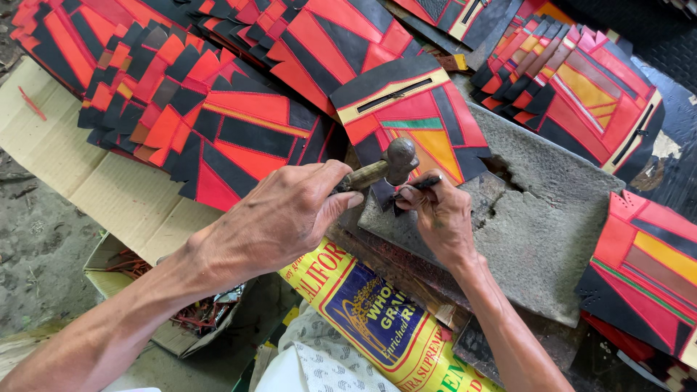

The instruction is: The person uses a hammer and a metal punch to create holes along the edges of colorful leather pieces. They repeatedly position the punch, strike it with the hammer, and move to the next spot on the same piece, then switch to a new piece from a nearby stack.

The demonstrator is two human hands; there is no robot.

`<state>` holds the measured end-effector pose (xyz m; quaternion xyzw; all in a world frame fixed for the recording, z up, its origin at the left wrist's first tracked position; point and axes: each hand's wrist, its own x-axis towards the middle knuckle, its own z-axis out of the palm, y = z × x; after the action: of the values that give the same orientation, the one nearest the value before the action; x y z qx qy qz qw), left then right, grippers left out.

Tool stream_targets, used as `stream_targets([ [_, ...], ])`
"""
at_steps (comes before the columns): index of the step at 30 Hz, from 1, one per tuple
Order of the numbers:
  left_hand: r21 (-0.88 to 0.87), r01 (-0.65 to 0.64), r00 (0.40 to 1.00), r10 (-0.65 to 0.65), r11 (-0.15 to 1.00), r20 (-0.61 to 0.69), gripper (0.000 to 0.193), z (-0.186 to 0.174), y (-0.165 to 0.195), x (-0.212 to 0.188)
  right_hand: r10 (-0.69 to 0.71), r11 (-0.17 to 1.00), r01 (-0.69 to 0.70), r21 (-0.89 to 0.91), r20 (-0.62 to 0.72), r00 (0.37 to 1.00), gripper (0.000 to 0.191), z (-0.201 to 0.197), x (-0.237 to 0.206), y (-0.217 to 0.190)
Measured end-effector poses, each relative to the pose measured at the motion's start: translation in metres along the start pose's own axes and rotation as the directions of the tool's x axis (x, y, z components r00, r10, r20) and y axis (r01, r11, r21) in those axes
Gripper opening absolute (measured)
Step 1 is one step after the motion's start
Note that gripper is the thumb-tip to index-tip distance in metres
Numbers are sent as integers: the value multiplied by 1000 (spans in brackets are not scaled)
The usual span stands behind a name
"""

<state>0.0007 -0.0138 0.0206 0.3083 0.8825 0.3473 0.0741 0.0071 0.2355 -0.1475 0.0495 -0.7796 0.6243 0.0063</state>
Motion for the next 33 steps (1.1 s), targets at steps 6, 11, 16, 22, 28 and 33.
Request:
stream_targets([
  [6, 20, 0, 1000, -1, 1000, 15, 22, -1, 2, 1, -70, 994, 70, -85, 0, 998, 7, 2, -2, -7],
  [11, -16, -84, 996, 84, 996, -11, 20, -1, 7, 5, -123, 950, 130, -284, 44, 991, 11, 1, -2, -21],
  [16, -1, -109, 994, 109, 994, -20, 21, -9, 25, 16, -254, 912, 258, -317, 56, 966, 9, 1, -1, -22],
  [22, -161, -421, 873, 350, 893, -341, 21, -12, 57, 20, -398, 855, 399, -331, 73, 915, 11, 6, -4, -7],
  [28, 119, 0, 993, -14, 993, 114, 22, 6, 28, 12, -349, 844, 351, -405, 80, 934, 17, 7, -8, -6],
  [33, 16, 90, 995, -89, 996, -45, 21, 33, -14, -9, 151, 987, -139, 83, -171, 974, 18, 5, -10, 2],
])
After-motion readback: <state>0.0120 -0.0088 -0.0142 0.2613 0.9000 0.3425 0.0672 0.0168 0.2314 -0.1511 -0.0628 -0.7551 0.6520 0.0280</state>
